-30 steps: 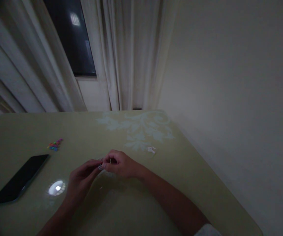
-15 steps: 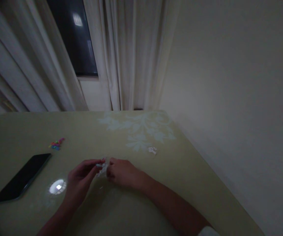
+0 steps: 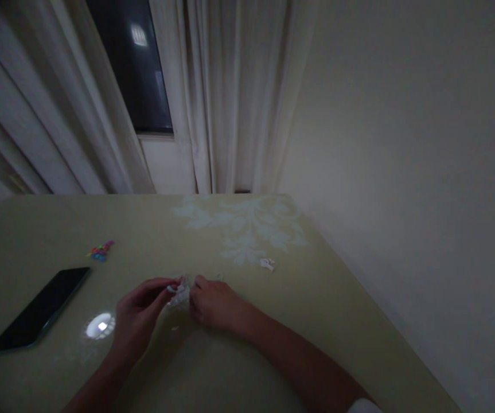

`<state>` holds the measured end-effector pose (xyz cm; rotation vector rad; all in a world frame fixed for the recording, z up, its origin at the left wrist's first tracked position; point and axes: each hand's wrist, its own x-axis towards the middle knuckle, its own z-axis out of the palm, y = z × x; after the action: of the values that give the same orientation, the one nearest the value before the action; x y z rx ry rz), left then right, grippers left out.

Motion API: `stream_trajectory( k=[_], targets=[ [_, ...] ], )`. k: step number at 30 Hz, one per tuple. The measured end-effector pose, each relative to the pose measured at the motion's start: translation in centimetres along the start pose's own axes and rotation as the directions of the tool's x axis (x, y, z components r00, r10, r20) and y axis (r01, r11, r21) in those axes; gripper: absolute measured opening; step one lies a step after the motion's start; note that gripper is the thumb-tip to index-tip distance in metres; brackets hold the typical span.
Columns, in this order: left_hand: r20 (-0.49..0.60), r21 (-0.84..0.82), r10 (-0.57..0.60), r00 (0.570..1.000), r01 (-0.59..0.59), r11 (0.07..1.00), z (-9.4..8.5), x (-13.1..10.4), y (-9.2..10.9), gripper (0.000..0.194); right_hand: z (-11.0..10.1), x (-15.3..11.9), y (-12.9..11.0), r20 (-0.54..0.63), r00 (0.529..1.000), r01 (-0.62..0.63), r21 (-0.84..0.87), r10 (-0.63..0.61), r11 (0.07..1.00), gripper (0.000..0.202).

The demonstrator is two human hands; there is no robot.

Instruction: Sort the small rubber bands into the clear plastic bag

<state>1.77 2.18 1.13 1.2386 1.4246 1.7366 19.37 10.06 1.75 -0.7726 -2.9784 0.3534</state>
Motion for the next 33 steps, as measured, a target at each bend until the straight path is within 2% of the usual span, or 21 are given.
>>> stream_trajectory(
  k=[4,8,11,14,17,20,22,25,28,30,33],
  targets=[
    [-0.006,-0.009,-0.025,1.0,0.025,1.0,0.0,0.0,0.0,0.021,0.2,0.0,0.1,0.008,1.0,0.02,-0.031,-0.02,0.999,0.023],
    [-0.017,-0.029,-0.057,0.998,0.057,0.998,0.0,0.0,0.1,0.025,-1.5,-0.5,1.0,-0.002,1.0,0.009,0.119,-0.008,0.993,0.018],
    [-0.011,-0.056,-0.108,0.994,0.107,0.993,0.1,0.0,-0.3,0.026,-2.2,-0.8,1.3,0.07,0.997,-0.002,0.147,-0.009,0.989,0.015],
    [-0.003,-0.086,-0.134,0.991,0.133,0.987,0.2,0.0,-0.7,0.026,-1.6,-0.7,0.9,0.126,0.992,-0.004,0.089,-0.008,0.996,0.012],
    [-0.009,-0.11,-0.135,0.991,0.133,0.985,0.1,0.0,-0.8,0.025,-0.8,-0.5,0.5,0.132,0.991,-0.001,0.036,-0.004,0.999,0.015],
    [-0.012,-0.116,-0.13,0.991,0.128,0.985,-0.1,0.1,-0.7,0.025,-1.3,-0.4,1.0,0.09,0.995,0.032,0.154,-0.046,0.988,0.013],
    [0.004,-0.098,-0.12,0.993,0.12,0.988,-0.1,0.1,-0.5,0.023,-2.5,-0.4,1.6,-0.024,0.998,0.065,0.359,-0.061,0.931,0.009],
    [0.074,-0.06,-0.101,0.992,0.106,0.993,0.0,0.0,-0.4,0.018,-4.3,-0.7,2.0,-0.198,0.98,0.119,0.649,0.016,0.752,0.01],
    [0.139,-0.09,-0.104,0.985,0.117,0.989,0.2,-0.1,-0.4,0.017,-5.1,-0.9,1.7,-0.2,0.979,0.139,0.786,0.035,0.603,0.017],
    [0.172,-0.121,-0.103,0.98,0.125,0.985,0.4,-0.1,-0.3,0.018,-5.0,-0.9,1.5,-0.181,0.983,0.14,0.81,0.015,0.569,0.018],
    [0.193,-0.135,-0.108,0.975,0.136,0.981,0.6,0.0,-0.2,0.02,-4.6,-0.8,1.2,-0.167,0.986,0.128,0.814,0.016,0.566,0.017]
  ],
)
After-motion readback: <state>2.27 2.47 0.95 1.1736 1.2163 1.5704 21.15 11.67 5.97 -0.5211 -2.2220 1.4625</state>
